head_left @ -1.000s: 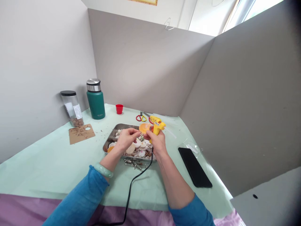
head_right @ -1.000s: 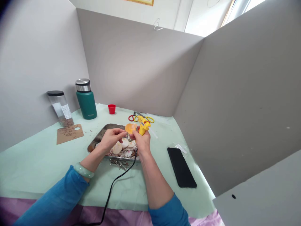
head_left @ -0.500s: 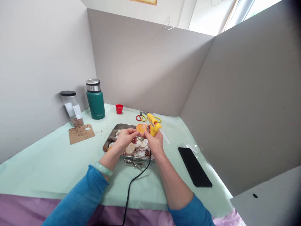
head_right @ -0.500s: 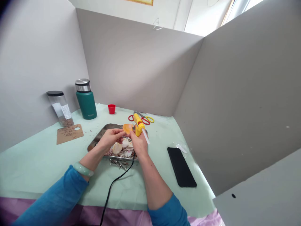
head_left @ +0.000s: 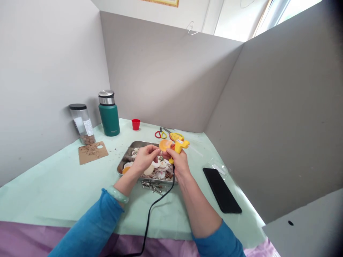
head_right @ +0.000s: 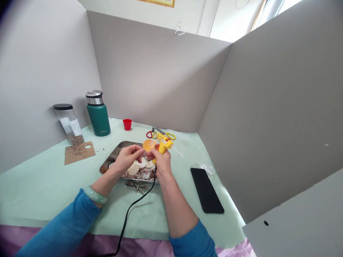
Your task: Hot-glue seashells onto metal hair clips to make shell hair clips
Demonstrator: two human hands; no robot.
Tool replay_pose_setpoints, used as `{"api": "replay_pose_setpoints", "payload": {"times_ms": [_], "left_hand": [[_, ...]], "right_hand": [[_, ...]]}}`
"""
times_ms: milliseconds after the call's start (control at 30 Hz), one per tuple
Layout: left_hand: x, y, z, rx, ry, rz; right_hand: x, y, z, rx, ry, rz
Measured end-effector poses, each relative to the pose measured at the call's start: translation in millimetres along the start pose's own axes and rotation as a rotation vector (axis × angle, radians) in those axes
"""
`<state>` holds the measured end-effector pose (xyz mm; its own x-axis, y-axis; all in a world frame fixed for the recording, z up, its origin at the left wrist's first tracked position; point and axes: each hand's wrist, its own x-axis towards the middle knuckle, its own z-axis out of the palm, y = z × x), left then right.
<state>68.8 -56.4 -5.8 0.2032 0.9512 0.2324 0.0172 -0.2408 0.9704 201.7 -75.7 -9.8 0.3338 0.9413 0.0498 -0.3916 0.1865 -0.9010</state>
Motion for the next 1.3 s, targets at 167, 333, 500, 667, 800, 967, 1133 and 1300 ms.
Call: {"api": "replay_pose_setpoints", "payload": {"times_ms": [167, 333, 500, 667, 800, 967, 1133, 1300], "left_hand": [[0.7, -0.9, -1.3, -0.097, -0.054, -0.048], [0.5, -1.3, -1.3, -0.066, -0.053, -0.058], [1.6, -3.0, -2.4, 0.074, -0.013, -0.027], [1.0, -4.1, -2.9, 0.26, 0.006, 0.057], [-0.8, -2.8, -4.1, 0.403, 0.01, 0.155], [-6.8, 8.1, -8.5, 0.474, -0.027, 0.192], [-39.0, 31.2, 5.1, 0.489, -0.171, 0.215], [-91.4, 53.9, 38.3, 0.573, -0.577, 0.45]], "right_hand": [[0.2, -0.5, 0.3, 0.002, -0.01, 0.024], [-1.0, 0.2, 2.3, -0.036, 0.003, -0.03], [-4.9, 1.3, 6.1, -0.096, -0.012, -0.089], [-3.6, 6.5, 5.3, -0.142, -0.006, -0.145], [1.8, 5.1, 1.1, -0.127, 0.051, -0.157], [9.2, -6.9, -10.3, -0.07, 0.014, -0.091], [13.6, -13.5, -19.1, -0.04, -0.046, -0.068], [12.2, -10.4, -16.3, -0.06, -0.112, -0.046]]}}
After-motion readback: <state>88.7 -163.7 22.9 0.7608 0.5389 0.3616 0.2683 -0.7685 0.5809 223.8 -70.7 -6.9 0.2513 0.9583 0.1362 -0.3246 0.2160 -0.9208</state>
